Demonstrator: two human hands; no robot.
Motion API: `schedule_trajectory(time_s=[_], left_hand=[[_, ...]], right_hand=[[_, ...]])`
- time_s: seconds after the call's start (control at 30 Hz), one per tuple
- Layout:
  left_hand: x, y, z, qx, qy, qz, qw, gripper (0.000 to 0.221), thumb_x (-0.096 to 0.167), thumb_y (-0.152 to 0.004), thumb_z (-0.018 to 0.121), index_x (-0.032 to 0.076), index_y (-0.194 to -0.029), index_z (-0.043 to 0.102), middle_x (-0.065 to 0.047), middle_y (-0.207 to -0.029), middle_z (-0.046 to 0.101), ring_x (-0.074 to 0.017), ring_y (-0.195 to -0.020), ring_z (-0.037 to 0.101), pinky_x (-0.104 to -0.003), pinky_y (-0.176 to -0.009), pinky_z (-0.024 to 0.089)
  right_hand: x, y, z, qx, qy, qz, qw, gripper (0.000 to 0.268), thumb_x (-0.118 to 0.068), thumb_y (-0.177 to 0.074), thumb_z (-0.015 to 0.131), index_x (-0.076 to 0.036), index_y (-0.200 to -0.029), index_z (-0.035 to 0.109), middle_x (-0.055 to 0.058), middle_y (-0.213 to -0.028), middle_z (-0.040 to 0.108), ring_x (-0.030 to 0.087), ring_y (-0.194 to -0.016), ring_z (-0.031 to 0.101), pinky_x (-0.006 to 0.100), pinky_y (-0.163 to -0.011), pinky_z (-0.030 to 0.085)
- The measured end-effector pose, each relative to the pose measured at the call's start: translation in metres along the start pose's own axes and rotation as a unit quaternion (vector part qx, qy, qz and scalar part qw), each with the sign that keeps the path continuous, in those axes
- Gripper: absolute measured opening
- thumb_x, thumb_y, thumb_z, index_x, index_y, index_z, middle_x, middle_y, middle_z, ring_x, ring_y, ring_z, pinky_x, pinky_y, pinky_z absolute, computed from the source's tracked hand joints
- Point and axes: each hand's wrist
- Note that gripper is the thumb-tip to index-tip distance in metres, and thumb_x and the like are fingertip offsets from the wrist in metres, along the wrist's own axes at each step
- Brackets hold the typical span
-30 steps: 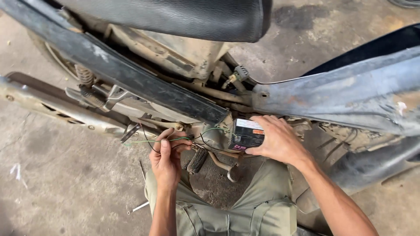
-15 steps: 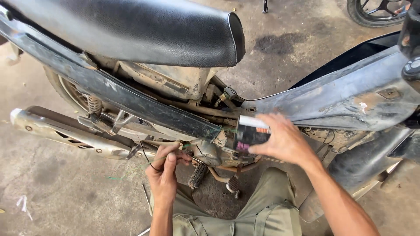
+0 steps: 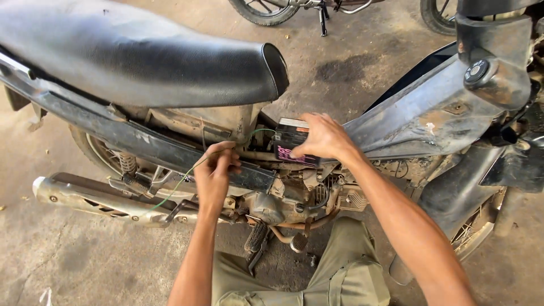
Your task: The person installs a new battery into a motorcycle by placing it into position, then connects the electrical wiring and components to the battery terminals by hand.
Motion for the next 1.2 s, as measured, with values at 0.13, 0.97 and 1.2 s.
schedule_trajectory(time_s=[0.13,0.97,1.2], left_hand=[[-0.064,-0.046,0.051,-0.050,-0.016,-0.112,0.992,0.031,0.020,-0.099,0.066,-0.004,-0.117,0.071,-0.023,-0.090,0.071,-0.0231,-0.066,0.071,-0.035,-0.054,0.067],[-0.079,-0.029,0.041,-0.186,-0.633,0.173,0.731,0.034,0.010,-0.083,0.062,0.003,-0.115,0.070,-0.013,-0.120,0.055,-0.0365,-0.089,0.070,-0.050,-0.063,0.061],[-0.077,0.011,0.047,-0.081,-0.570,0.069,0.815,0.038,0.015,-0.087,0.062,0.011,-0.125,0.065,-0.004,-0.124,0.049,-0.0317,-0.100,0.064,-0.051,-0.069,0.063]], right_hand=[[0.037,0.007,-0.003,0.039,0.099,-0.008,0.994,0.103,-0.058,-0.059,0.094,-0.005,-0.141,0.059,0.019,-0.125,0.067,0.034,-0.125,0.059,0.051,-0.106,0.044],[0.050,-0.077,0.050,0.106,-0.017,-0.003,0.994,0.094,-0.040,-0.065,0.094,-0.005,-0.144,0.055,0.020,-0.133,0.063,0.035,-0.129,0.053,0.053,-0.107,0.041],[0.040,-0.120,0.073,0.020,-0.041,-0.060,0.997,0.101,-0.034,-0.061,0.097,-0.009,-0.148,0.052,0.022,-0.142,0.057,0.038,-0.134,0.044,0.054,-0.110,0.040]])
Point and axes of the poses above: each hand's wrist, its own y-axis away from the middle knuckle, its own z-axis out of the palm, x = y × z
